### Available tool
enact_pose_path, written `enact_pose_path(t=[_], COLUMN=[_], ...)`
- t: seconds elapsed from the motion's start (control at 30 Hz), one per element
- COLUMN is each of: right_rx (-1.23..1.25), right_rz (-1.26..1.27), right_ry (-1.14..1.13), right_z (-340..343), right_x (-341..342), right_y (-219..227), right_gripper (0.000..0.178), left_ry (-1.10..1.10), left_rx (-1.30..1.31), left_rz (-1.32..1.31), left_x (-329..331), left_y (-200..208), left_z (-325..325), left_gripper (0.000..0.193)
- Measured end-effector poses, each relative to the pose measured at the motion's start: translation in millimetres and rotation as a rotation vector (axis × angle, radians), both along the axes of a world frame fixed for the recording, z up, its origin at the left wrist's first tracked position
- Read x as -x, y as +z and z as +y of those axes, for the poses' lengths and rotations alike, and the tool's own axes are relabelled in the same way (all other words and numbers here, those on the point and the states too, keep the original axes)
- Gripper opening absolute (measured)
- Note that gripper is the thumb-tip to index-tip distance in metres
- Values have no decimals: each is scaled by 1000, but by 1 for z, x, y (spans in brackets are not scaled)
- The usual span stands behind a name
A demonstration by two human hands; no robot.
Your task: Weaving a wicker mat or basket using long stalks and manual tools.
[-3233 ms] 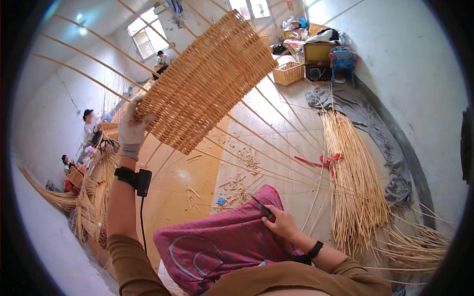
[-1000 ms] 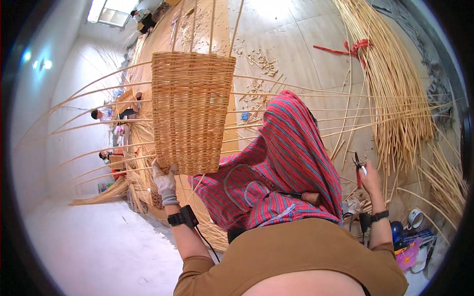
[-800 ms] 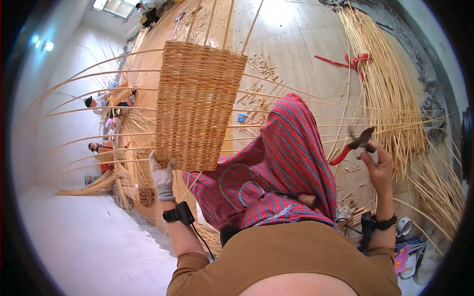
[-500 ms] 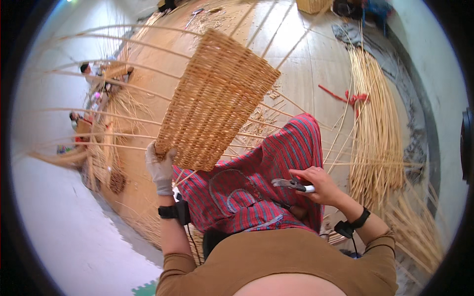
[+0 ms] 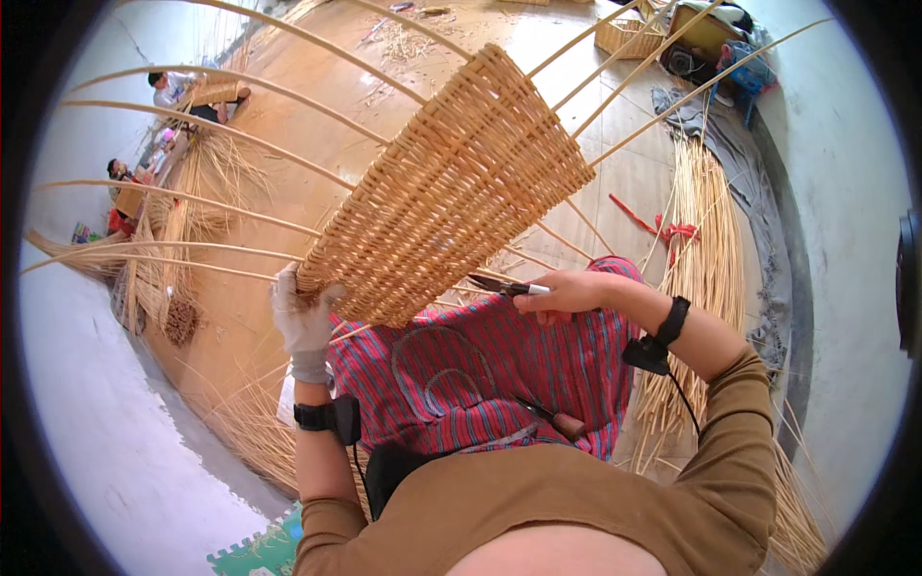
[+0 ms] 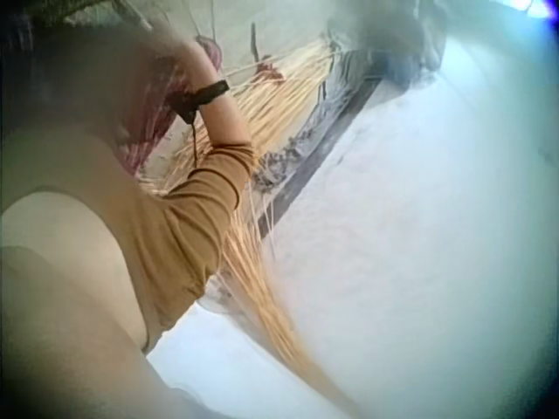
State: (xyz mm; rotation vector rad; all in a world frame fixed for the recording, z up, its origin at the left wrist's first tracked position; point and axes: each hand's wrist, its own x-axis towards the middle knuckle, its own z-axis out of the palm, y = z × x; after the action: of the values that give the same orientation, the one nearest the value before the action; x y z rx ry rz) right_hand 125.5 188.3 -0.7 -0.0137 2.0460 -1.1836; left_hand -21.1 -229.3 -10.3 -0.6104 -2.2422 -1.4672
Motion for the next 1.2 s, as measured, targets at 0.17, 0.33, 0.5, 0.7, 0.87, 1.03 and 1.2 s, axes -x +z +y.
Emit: enact_pose_path(t=[0.17, 0.33, 0.5, 0.7, 0.87, 1.03, 1.2], right_rx=[-10, 20, -145, -158, -210, -374, -488], right_rz=[-68, -181, -195, -322, -320, -229, 344], right_ry=[31, -42, -55, -49, 4, 62, 82], right_z=[1, -5, -6, -7, -7, -14, -18], right_x=[14, 22, 28, 46, 60, 52, 21], right_y=[12, 27, 46, 65, 71, 59, 46], right_gripper=[70, 72, 79, 82, 82, 83, 78], left_ry=[26, 41, 87, 138, 76, 40, 30], left_rx=[-77, -17, 66, 164, 155, 62, 50], left_rz=[-87, -55, -19, 42, -53, -188, -129], left_x=[1, -4, -8, -6, -5, -4, 1], left_y=[-1, 7, 12, 17, 26, 36, 35], left_z=[3, 5, 6, 4, 2, 3, 5], left_gripper=[58, 58, 59, 58, 56, 51, 54])
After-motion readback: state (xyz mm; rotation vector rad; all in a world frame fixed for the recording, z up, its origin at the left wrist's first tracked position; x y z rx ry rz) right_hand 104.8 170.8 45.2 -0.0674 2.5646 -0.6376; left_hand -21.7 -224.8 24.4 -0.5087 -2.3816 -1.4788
